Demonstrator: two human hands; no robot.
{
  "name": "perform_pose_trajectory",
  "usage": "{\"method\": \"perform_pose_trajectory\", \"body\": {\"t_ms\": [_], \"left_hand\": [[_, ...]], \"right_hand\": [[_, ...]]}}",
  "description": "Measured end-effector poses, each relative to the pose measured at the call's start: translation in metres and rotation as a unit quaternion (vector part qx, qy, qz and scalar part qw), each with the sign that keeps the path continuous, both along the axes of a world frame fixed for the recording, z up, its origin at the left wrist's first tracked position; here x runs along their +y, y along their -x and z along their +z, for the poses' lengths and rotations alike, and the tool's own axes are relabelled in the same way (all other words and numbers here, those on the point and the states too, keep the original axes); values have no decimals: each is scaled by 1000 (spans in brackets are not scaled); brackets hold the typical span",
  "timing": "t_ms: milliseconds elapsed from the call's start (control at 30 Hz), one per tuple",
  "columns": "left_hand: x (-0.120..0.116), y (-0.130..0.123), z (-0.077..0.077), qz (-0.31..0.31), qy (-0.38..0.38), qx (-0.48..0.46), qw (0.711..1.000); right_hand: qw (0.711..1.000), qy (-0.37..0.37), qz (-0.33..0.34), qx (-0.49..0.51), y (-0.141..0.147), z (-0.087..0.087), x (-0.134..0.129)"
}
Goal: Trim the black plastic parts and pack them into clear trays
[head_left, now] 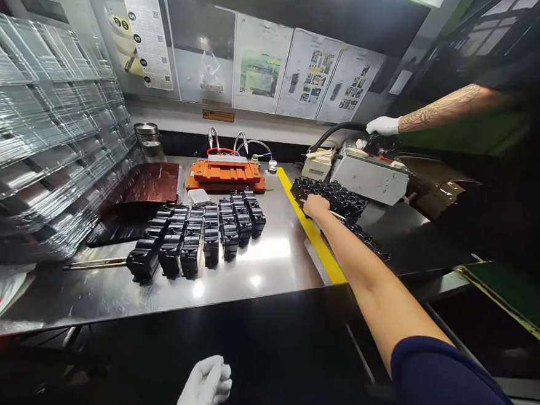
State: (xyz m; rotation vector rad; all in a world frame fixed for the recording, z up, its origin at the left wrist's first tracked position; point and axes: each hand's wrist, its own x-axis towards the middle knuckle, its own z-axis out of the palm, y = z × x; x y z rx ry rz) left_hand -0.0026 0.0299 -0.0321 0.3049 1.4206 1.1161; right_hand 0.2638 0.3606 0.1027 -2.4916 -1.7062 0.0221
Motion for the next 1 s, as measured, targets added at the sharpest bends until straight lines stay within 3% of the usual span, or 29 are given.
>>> {"method": "perform_pose_trajectory", "body": {"t_ms": [167,300,367,467,567,633,667,833,1000], "left_hand": [[10,-13,8,-97,-29,-15,995],[27,-13,18,-160,-35,2,986],[38,-14,24,-158,-45,26,986],[55,-23,34,-160,-72,80,981],[66,-34,41,-212,-122,106,964],[66,-36,42,-242,-151,110,952],[64,-36,42,-251,-155,113,949],[37,-20,41,-266,-109,106,952],[14,-11,42,-255,-86,138,953]], "right_hand": [[999,23,39,-15,4,-20,-40],[997,13,70,9,10,-36,-117],[991,2,87,100,11,-45,-161],[941,16,138,309,19,-59,-221],[870,107,242,417,31,-67,-257],[840,165,301,420,34,-65,-262],[842,167,316,405,34,-62,-260],[926,27,305,221,31,-60,-225],[914,-61,384,113,46,-82,-208]]}}
